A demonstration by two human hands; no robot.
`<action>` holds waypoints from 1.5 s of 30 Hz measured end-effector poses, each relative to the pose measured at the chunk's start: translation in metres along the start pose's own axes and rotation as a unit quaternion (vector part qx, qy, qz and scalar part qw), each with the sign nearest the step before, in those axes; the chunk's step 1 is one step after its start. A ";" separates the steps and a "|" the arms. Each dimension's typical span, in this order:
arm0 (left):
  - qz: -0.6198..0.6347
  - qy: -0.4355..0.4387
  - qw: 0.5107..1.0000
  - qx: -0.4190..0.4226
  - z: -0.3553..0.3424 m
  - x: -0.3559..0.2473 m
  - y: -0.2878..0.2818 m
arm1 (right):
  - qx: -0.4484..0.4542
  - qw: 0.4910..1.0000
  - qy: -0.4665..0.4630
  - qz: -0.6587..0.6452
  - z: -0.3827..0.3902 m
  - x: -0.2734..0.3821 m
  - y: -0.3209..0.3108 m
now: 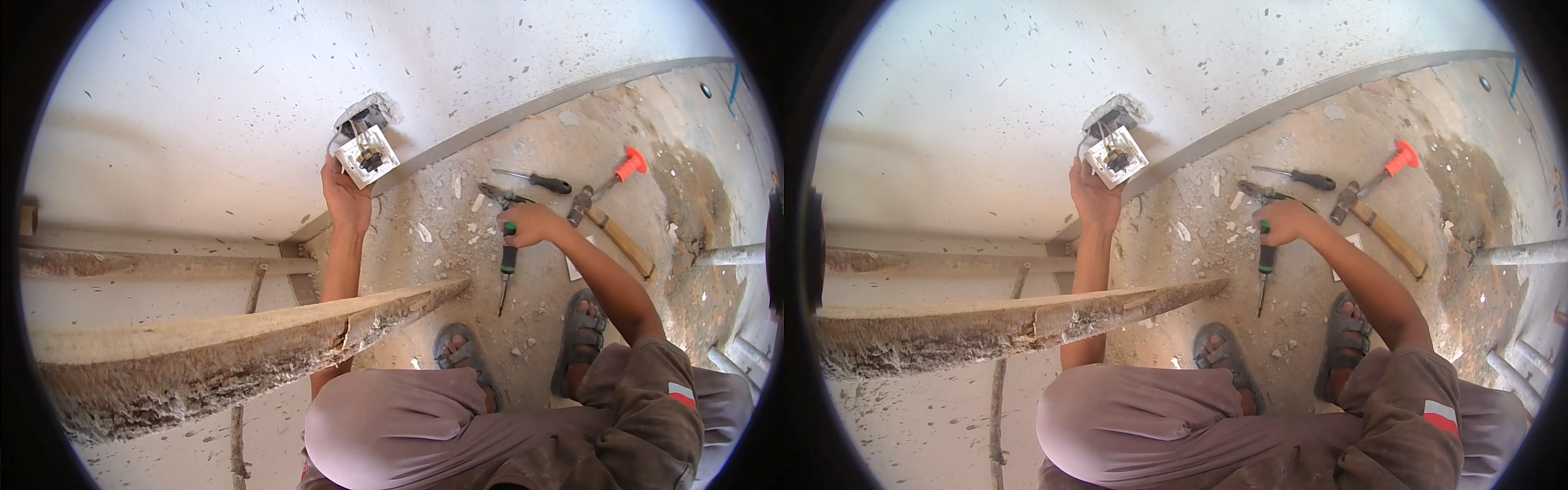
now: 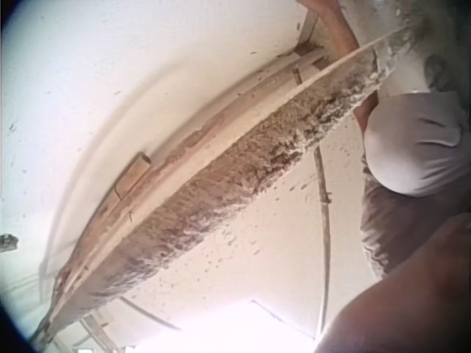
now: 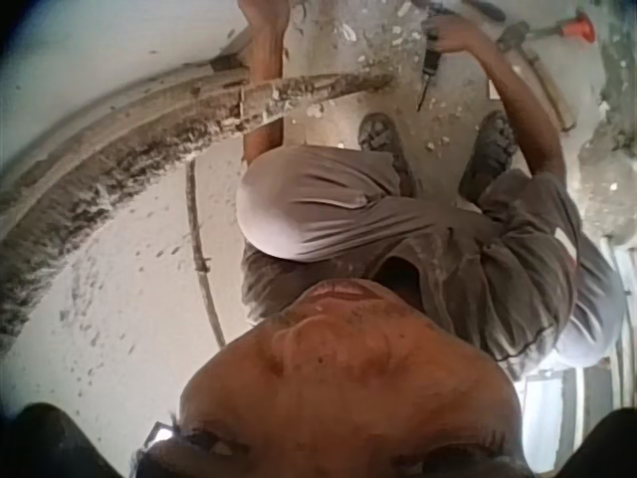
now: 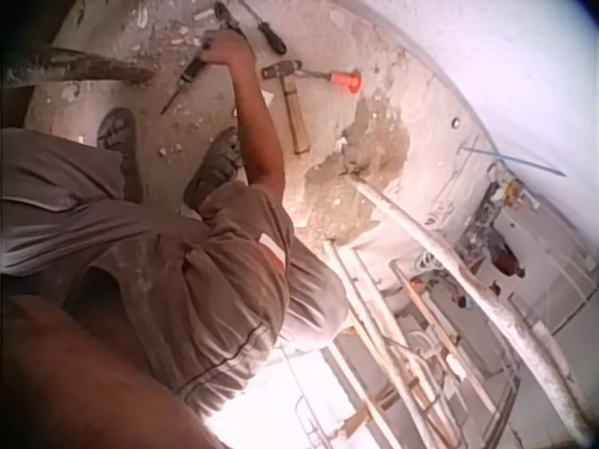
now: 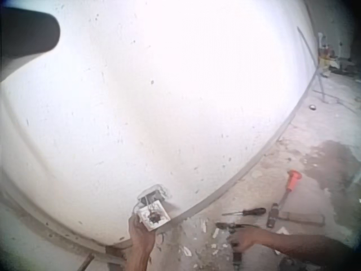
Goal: The person installs an electrical outlet by connecting wires to the back of the socket unit using a screwdriver and then pushing the assembly into the wall-mounted box.
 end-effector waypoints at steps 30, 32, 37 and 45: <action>-0.326 0.160 0.929 -0.077 0.003 -0.033 0.009 | -0.515 0.689 -0.128 -0.494 -0.161 0.124 -0.061; -0.328 0.166 0.926 -0.081 0.001 -0.032 0.011 | -0.517 0.702 -0.133 -0.472 -0.160 0.121 -0.062; -0.369 0.180 0.906 -0.104 -0.003 -0.031 0.009 | -0.524 0.715 -0.136 -0.441 -0.157 0.127 -0.066; -0.364 0.170 0.910 -0.099 0.000 -0.030 0.014 | -0.551 0.715 -0.116 -0.415 -0.157 0.127 -0.068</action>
Point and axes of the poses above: each hand's wrist, its own z-axis away from the middle knuckle, its own y-axis out of the palm, x = y × z, the point moved 2 cm from there along -z, towards the middle knuckle, and after that the axes turned 14 degrees about -y, right-handed, at the moved point
